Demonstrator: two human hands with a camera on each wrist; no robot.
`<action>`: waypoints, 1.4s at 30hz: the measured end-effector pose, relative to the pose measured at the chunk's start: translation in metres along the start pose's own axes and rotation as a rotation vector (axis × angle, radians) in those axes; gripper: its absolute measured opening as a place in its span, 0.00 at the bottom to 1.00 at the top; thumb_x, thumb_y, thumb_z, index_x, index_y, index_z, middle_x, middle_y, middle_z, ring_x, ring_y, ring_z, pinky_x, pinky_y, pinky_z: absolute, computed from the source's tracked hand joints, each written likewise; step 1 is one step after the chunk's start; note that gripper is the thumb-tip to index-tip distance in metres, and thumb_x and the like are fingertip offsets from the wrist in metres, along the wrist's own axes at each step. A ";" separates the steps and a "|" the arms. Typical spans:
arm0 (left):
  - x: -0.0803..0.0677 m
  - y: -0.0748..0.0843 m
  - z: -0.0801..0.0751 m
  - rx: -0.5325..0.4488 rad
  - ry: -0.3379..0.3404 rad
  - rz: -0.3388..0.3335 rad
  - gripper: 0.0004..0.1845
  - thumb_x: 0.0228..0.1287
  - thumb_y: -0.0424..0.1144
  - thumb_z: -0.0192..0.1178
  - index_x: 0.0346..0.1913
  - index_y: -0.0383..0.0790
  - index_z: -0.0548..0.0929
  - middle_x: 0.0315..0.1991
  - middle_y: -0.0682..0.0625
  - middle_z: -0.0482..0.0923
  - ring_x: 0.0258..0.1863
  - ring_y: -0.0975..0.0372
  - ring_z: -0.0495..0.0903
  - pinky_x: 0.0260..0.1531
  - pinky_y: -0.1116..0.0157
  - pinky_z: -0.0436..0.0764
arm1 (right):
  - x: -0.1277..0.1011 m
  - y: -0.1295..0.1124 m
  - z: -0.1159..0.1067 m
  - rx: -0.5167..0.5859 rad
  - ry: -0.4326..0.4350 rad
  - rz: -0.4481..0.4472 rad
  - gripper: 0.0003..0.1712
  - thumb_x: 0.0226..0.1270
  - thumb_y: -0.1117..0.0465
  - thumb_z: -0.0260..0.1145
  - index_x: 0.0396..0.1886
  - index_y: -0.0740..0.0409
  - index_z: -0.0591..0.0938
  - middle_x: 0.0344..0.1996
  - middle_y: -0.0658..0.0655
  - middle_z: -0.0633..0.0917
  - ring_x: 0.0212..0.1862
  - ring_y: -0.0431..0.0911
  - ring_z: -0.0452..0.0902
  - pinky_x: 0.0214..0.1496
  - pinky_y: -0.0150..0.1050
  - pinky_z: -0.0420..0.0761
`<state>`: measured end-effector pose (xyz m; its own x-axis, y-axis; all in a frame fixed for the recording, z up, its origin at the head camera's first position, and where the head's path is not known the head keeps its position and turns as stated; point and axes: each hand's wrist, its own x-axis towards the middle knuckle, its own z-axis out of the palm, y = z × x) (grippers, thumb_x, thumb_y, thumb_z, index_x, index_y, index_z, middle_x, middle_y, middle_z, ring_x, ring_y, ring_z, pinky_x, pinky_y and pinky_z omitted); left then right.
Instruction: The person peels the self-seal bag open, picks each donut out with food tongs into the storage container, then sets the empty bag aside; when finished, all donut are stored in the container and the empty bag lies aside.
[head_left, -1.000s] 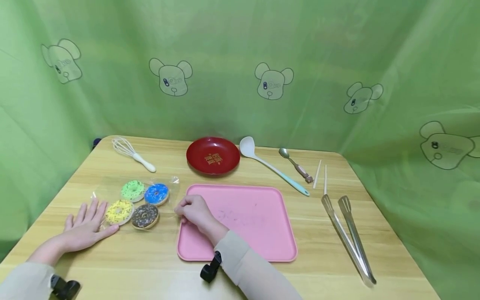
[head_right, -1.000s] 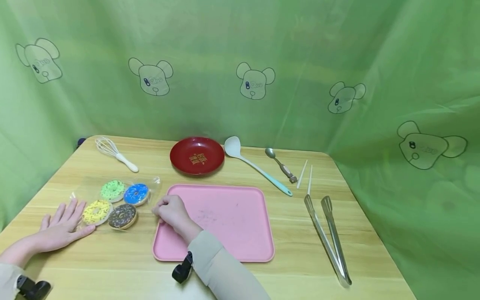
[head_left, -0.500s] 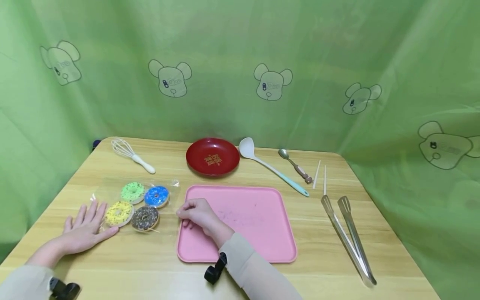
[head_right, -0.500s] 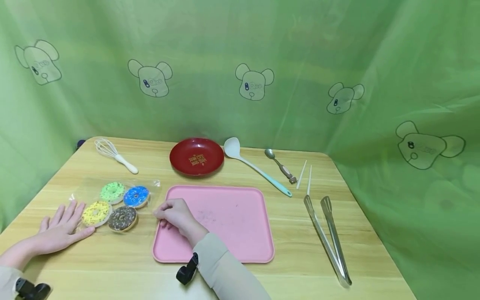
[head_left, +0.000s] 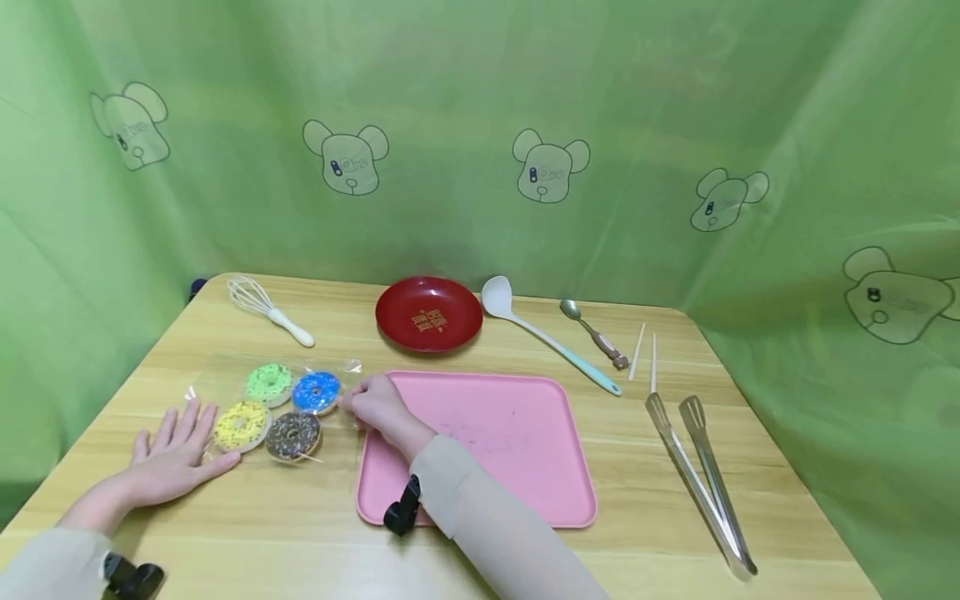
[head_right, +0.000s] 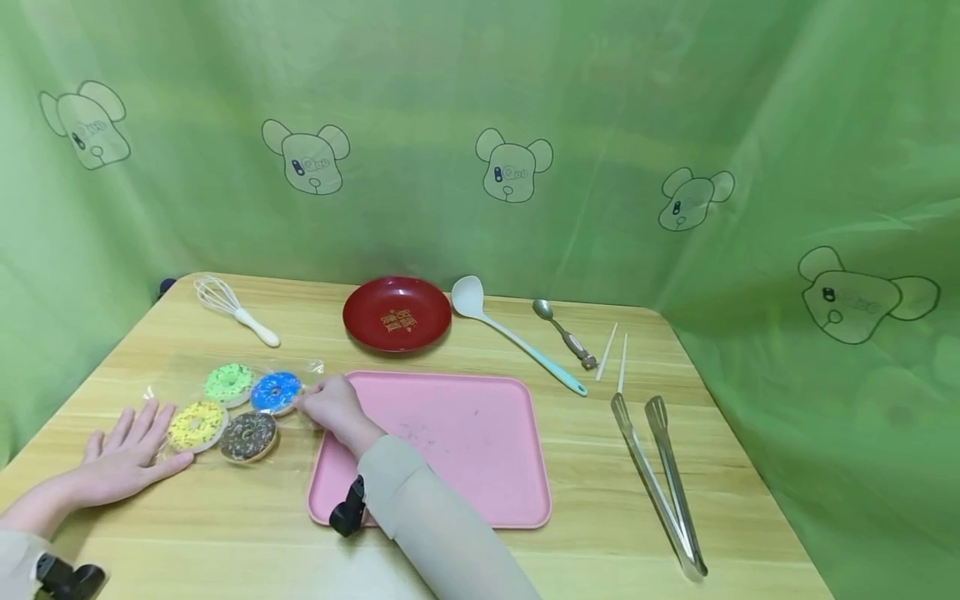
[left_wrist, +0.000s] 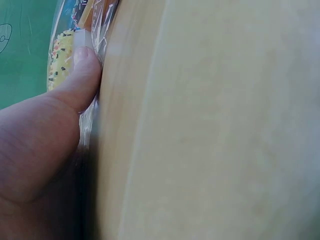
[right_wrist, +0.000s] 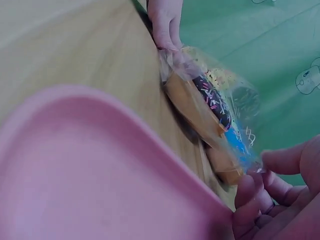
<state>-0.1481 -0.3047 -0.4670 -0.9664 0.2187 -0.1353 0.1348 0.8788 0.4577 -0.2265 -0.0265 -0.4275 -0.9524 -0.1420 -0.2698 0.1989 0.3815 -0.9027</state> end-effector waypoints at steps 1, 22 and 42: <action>0.000 0.002 0.000 0.002 -0.003 -0.004 0.50 0.65 0.62 0.46 0.70 0.30 0.34 0.68 0.27 0.23 0.62 0.31 0.21 0.49 0.31 0.20 | 0.001 -0.001 0.001 -0.010 0.006 0.009 0.15 0.53 0.68 0.69 0.13 0.57 0.74 0.11 0.51 0.71 0.14 0.40 0.62 0.14 0.30 0.65; -0.001 -0.007 0.000 0.003 0.024 -0.010 0.50 0.65 0.62 0.45 0.70 0.31 0.33 0.68 0.28 0.21 0.62 0.32 0.19 0.48 0.31 0.19 | -0.002 0.000 -0.010 0.012 -0.060 -0.030 0.08 0.59 0.66 0.65 0.25 0.69 0.81 0.12 0.55 0.74 0.13 0.41 0.66 0.12 0.29 0.67; 0.005 -0.011 0.008 0.001 0.038 -0.001 0.51 0.64 0.65 0.45 0.71 0.34 0.32 0.68 0.31 0.20 0.63 0.36 0.17 0.49 0.32 0.17 | -0.004 0.005 -0.014 -0.056 -0.112 -0.091 0.16 0.59 0.71 0.62 0.11 0.62 0.75 0.10 0.54 0.74 0.14 0.40 0.66 0.14 0.27 0.65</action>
<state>-0.1527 -0.3105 -0.4797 -0.9741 0.2017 -0.1020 0.1343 0.8795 0.4565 -0.2249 -0.0107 -0.4265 -0.9333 -0.2783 -0.2268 0.0971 0.4124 -0.9058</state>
